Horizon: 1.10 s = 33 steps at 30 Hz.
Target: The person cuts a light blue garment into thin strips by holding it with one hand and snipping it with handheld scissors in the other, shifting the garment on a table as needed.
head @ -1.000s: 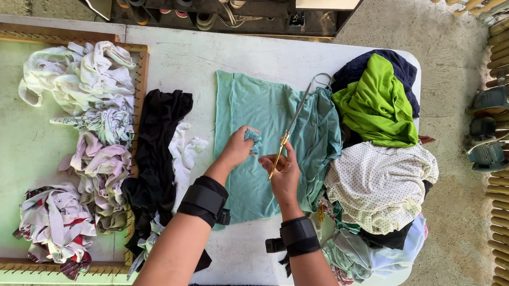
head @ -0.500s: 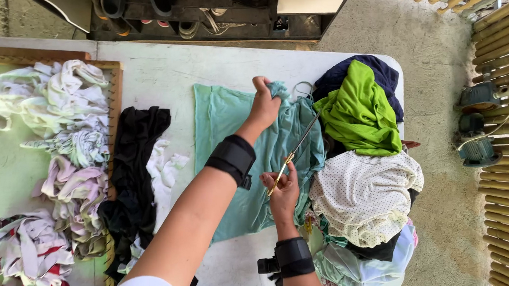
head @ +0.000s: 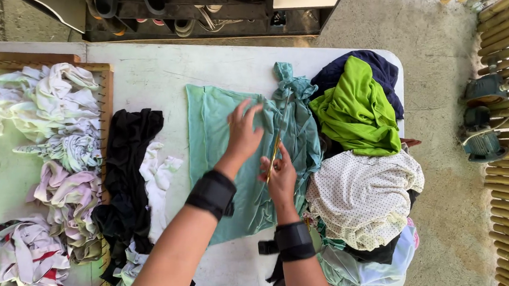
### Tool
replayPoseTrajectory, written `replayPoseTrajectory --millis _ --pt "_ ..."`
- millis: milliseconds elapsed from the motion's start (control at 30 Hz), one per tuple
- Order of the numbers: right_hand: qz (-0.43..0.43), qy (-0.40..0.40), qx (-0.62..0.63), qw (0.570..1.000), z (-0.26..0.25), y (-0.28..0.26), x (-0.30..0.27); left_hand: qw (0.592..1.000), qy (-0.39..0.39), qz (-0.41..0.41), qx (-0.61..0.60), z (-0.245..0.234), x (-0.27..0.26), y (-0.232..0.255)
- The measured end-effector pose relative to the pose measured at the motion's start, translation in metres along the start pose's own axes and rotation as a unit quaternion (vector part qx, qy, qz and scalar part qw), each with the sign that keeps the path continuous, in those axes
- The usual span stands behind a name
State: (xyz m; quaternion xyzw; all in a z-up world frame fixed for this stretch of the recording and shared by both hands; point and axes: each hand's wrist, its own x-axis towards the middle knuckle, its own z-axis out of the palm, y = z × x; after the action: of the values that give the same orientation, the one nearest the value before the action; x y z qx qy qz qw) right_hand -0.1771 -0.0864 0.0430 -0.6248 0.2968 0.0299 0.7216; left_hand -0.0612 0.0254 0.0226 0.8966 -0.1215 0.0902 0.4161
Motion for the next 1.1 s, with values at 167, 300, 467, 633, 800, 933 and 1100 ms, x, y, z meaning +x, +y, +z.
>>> replayPoseTrajectory --millis 167,300,467,633,800,933,1100 --pt "-0.008 0.005 -0.029 1.0 -0.001 -0.013 0.05 0.989 -0.076 -0.099 0.079 -0.065 -0.103 0.002" --pt "-0.026 0.022 -0.049 0.998 0.006 -0.041 0.029 0.973 -0.124 -0.167 0.101 -0.109 -0.161 -0.009" --pt "-0.03 -0.002 -0.072 0.997 0.014 0.004 -0.02 0.982 -0.077 -0.16 0.062 -0.148 -0.195 -0.016" --pt "-0.043 -0.065 -0.096 0.992 0.037 0.042 -0.073 0.987 -0.087 -0.114 0.075 -0.153 -0.22 -0.024" --pt "-0.087 -0.128 -0.268 0.951 0.097 0.029 -0.094 0.974 -0.17 -0.045 0.143 -0.141 -0.263 -0.04" --pt "-0.074 -0.125 -0.306 0.941 0.146 0.026 -0.089 0.972 -0.169 -0.042 0.16 -0.174 -0.283 -0.041" --pt "-0.105 -0.173 -0.267 0.942 0.196 0.049 -0.072 0.962 -0.14 -0.065 0.226 -0.212 -0.291 -0.053"
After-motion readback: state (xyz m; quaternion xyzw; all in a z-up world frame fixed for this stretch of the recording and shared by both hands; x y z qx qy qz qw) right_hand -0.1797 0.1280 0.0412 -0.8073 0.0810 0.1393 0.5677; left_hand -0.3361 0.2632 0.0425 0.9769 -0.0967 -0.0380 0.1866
